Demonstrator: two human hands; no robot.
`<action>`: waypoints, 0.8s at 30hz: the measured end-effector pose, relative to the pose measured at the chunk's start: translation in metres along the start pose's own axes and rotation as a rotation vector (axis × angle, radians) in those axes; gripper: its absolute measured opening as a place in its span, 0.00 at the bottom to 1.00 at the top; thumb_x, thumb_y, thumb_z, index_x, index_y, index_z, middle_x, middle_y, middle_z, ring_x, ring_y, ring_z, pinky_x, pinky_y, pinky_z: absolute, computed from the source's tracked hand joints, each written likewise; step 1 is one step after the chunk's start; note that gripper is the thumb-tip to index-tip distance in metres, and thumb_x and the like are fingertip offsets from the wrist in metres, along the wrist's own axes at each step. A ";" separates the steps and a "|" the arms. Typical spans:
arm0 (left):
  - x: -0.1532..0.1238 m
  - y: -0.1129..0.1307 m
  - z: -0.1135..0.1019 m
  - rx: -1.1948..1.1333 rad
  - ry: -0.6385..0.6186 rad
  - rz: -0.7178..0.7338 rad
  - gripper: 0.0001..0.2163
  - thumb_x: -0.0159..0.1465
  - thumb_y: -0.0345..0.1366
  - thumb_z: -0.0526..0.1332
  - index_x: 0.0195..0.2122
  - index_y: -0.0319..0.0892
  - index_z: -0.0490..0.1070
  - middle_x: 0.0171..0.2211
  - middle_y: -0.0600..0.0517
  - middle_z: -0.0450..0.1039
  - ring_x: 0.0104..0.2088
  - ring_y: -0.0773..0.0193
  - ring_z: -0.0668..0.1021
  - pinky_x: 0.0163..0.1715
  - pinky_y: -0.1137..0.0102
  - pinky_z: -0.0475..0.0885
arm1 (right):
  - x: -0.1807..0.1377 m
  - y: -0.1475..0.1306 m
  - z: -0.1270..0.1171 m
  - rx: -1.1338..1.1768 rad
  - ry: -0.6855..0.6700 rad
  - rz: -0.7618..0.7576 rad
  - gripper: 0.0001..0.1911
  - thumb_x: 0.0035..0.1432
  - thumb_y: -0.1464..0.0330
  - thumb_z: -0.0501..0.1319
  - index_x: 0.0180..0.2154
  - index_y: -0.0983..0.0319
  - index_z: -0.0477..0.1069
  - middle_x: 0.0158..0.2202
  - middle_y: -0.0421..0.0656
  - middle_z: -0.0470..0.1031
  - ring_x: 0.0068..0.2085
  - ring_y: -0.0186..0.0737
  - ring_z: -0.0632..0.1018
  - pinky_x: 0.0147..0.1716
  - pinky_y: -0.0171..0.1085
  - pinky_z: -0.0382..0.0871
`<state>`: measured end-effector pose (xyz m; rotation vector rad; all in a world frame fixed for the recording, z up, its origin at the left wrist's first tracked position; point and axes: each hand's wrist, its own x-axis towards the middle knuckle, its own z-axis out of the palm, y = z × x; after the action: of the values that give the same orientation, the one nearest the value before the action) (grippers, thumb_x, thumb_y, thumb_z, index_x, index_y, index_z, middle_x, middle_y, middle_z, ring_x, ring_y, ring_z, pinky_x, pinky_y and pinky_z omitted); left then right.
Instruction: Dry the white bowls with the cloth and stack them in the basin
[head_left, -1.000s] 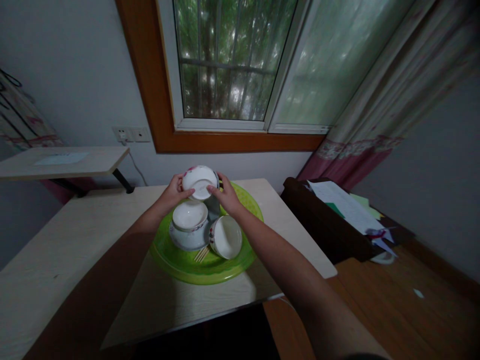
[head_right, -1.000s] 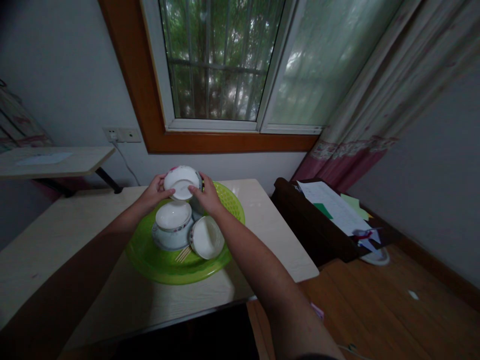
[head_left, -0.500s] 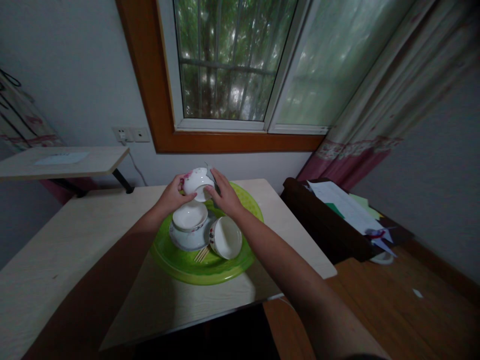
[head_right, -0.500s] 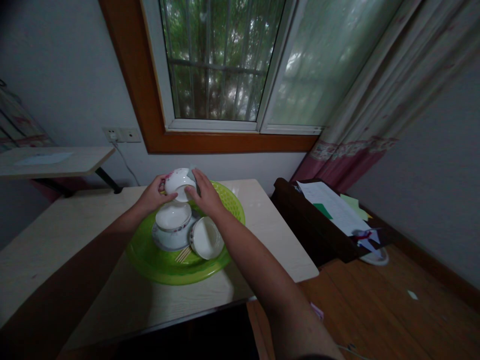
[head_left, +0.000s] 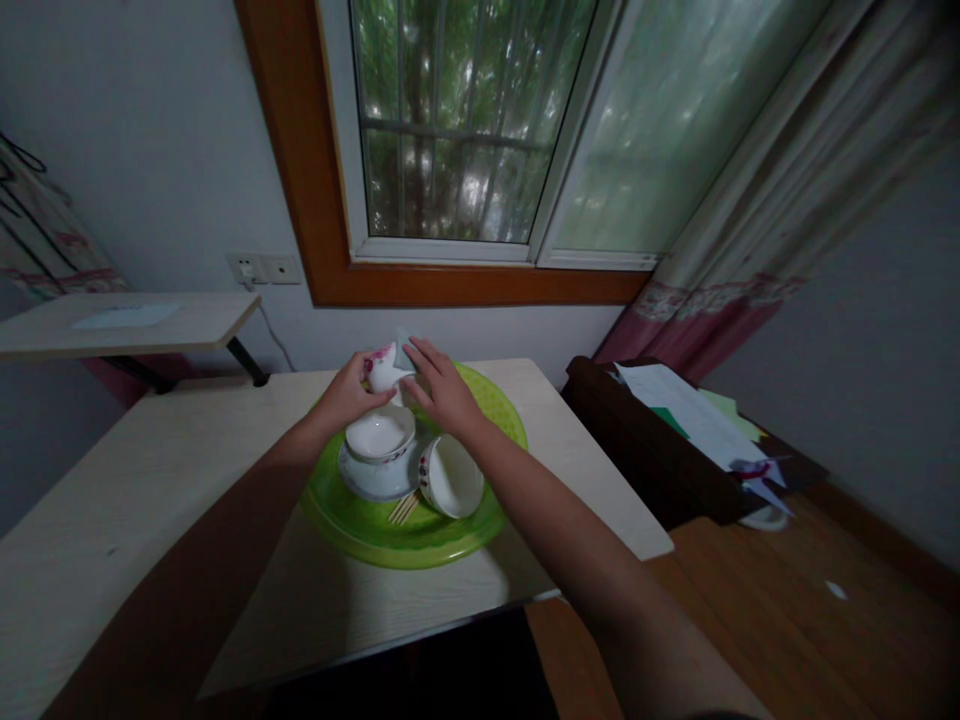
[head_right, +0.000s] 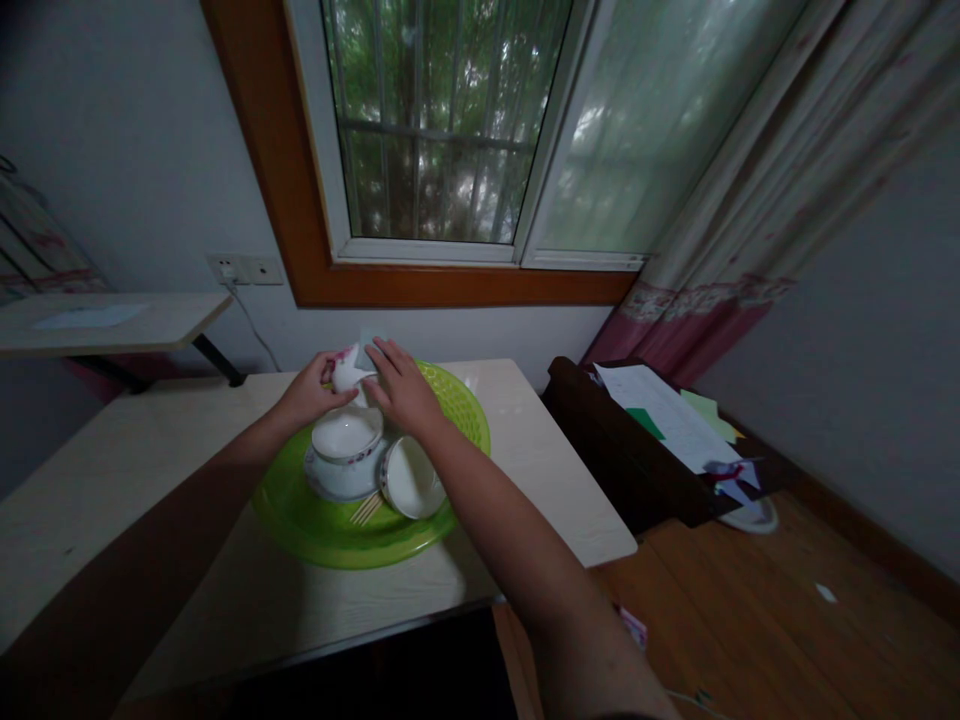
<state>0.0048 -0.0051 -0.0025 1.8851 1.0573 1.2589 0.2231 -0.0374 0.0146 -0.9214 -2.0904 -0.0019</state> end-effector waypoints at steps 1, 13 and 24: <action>0.000 0.001 0.000 -0.025 0.002 -0.016 0.33 0.50 0.40 0.74 0.55 0.41 0.64 0.52 0.41 0.73 0.49 0.54 0.79 0.49 0.59 0.75 | -0.001 0.006 0.001 0.052 0.010 0.039 0.30 0.70 0.59 0.56 0.70 0.58 0.56 0.71 0.50 0.58 0.71 0.47 0.61 0.70 0.50 0.55; -0.001 0.007 -0.003 -0.470 -0.095 -0.250 0.32 0.50 0.38 0.75 0.54 0.41 0.65 0.57 0.40 0.72 0.43 0.58 0.80 0.35 0.67 0.79 | -0.004 0.033 0.017 0.445 0.152 0.402 0.32 0.65 0.49 0.59 0.63 0.60 0.66 0.62 0.50 0.71 0.63 0.47 0.71 0.66 0.48 0.60; -0.005 0.024 -0.017 -0.713 -0.215 -0.303 0.28 0.51 0.30 0.74 0.53 0.39 0.67 0.46 0.43 0.79 0.39 0.60 0.82 0.38 0.69 0.79 | -0.004 0.027 0.020 0.588 0.147 0.460 0.31 0.64 0.48 0.60 0.61 0.58 0.71 0.60 0.46 0.75 0.61 0.46 0.73 0.65 0.48 0.63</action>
<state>-0.0057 -0.0195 0.0213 1.2268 0.6273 1.0391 0.2272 -0.0142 -0.0088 -0.9662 -1.5633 0.7215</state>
